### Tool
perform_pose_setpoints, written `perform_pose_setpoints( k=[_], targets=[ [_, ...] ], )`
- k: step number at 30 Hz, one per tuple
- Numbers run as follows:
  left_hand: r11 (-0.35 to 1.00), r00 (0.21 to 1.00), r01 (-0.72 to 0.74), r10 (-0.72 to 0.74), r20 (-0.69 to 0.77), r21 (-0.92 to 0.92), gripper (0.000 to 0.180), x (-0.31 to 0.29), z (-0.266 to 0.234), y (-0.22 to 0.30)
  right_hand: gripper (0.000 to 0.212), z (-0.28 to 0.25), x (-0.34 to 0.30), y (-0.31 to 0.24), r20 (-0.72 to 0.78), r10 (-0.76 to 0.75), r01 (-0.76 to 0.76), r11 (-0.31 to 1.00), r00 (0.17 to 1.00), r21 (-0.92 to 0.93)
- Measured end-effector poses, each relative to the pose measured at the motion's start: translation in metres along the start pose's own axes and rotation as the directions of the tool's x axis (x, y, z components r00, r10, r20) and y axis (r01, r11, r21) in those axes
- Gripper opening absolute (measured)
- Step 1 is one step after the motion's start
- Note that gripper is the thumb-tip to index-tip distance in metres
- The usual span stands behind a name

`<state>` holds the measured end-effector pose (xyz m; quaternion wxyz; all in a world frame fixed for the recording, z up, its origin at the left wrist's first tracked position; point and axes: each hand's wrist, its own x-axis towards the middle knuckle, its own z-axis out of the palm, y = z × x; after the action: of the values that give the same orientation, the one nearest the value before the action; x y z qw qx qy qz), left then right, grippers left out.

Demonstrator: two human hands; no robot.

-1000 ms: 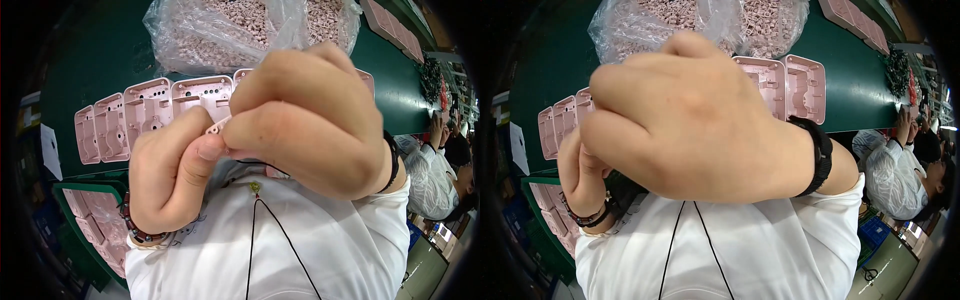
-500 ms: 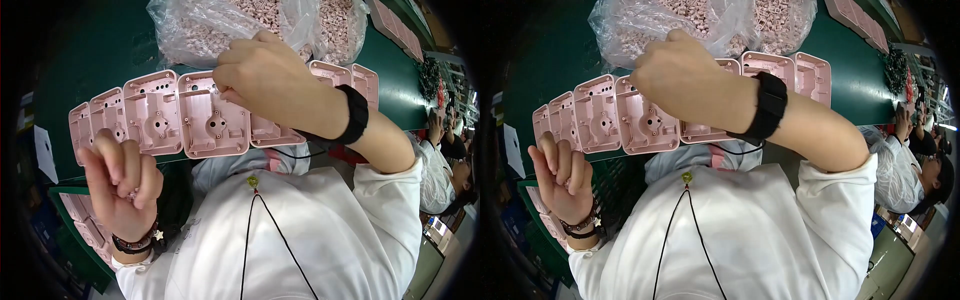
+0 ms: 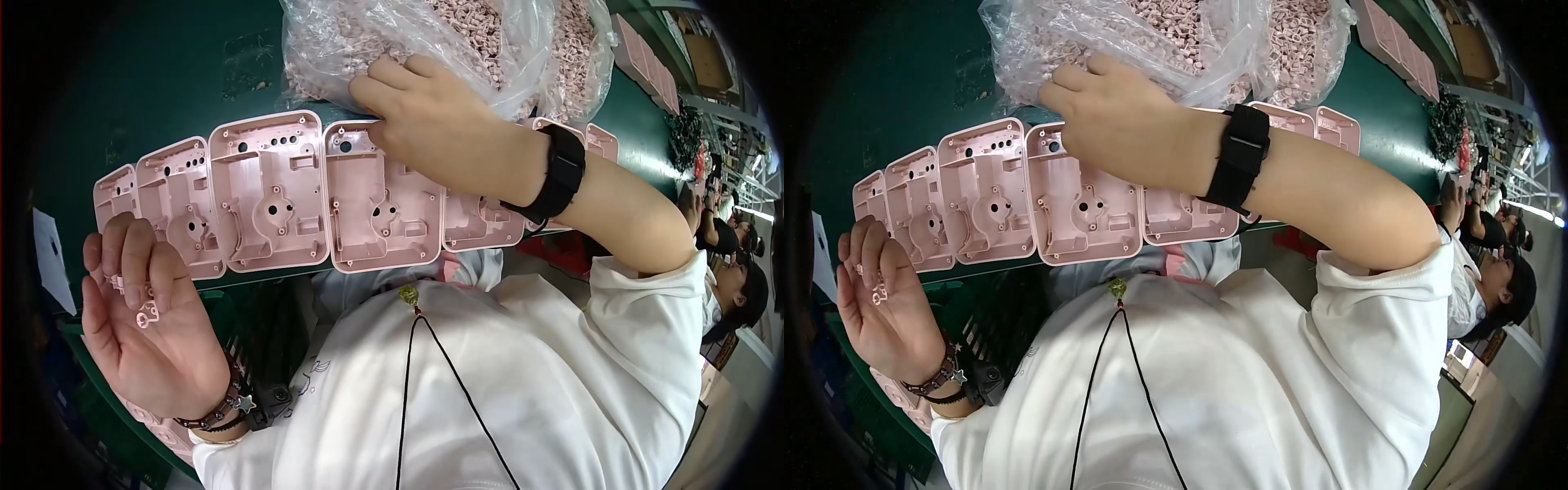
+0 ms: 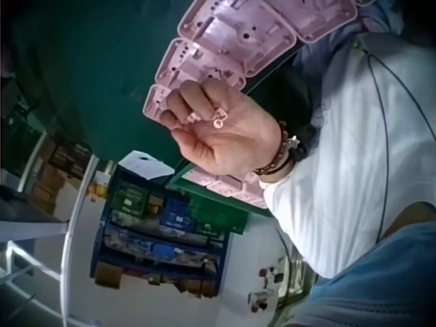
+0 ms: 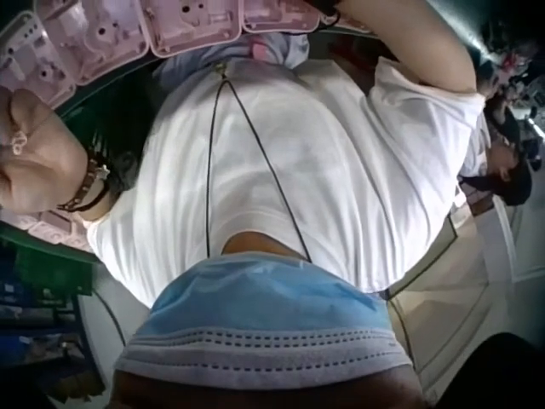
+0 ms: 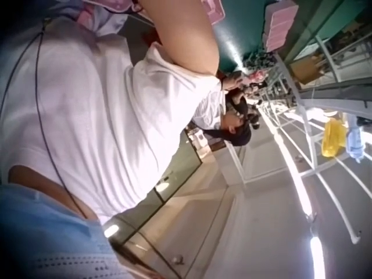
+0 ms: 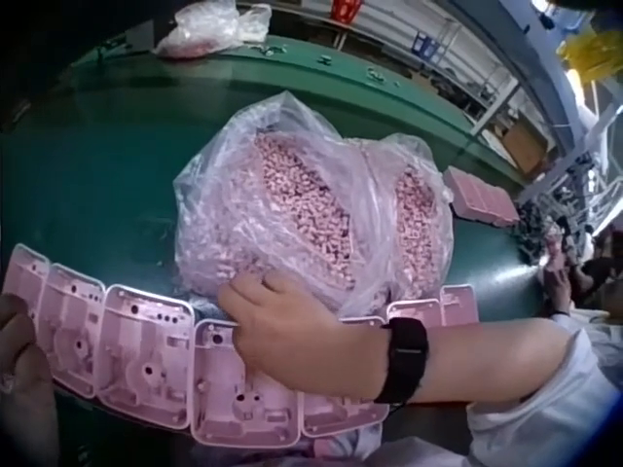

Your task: The person picks up pink plastic components from a bag and inserts them into pink plastic housings by hand before placing the housings into a green crate.

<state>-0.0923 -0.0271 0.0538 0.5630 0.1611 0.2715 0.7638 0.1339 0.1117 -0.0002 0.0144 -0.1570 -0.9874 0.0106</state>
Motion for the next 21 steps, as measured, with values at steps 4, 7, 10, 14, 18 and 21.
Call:
perform_pose_setpoints(
  k=[4,7,10,14,18,21],
  targets=[
    [1.0,0.999,0.001,-0.002,-0.042,-0.028,0.004,0.0,-0.007,-0.006,0.009,0.001,-0.003,0.002,0.006,-0.018,0.018,1.0,1.0,-0.005],
    [1.0,0.996,-0.003,0.004,-0.085,0.006,0.009,0.0,-0.003,-0.011,0.009,-0.008,-0.008,0.011,0.075,-0.077,0.079,0.997,0.994,-0.024],
    [1.0,0.999,-0.019,0.02,-0.042,0.005,0.011,0.001,-0.001,-0.012,0.01,-0.007,-0.005,0.015,0.082,-0.114,0.118,0.992,0.99,-0.04],
    [1.0,0.998,-0.03,0.03,0.059,-0.002,0.019,0.003,-0.002,-0.012,0.009,-0.007,-0.002,0.014,0.063,-0.108,0.111,0.993,0.992,-0.042],
    [0.988,0.996,0.057,-0.066,0.057,0.145,0.043,0.002,-0.002,-0.013,0.009,-0.03,0.003,0.01,-0.118,-0.051,0.062,0.993,0.992,0.096],
    [0.934,0.974,0.138,-0.189,0.128,0.329,0.056,-0.002,0.001,-0.014,0.009,-0.058,0.023,-0.01,-0.334,0.04,0.099,0.916,0.942,0.389]
  ],
)
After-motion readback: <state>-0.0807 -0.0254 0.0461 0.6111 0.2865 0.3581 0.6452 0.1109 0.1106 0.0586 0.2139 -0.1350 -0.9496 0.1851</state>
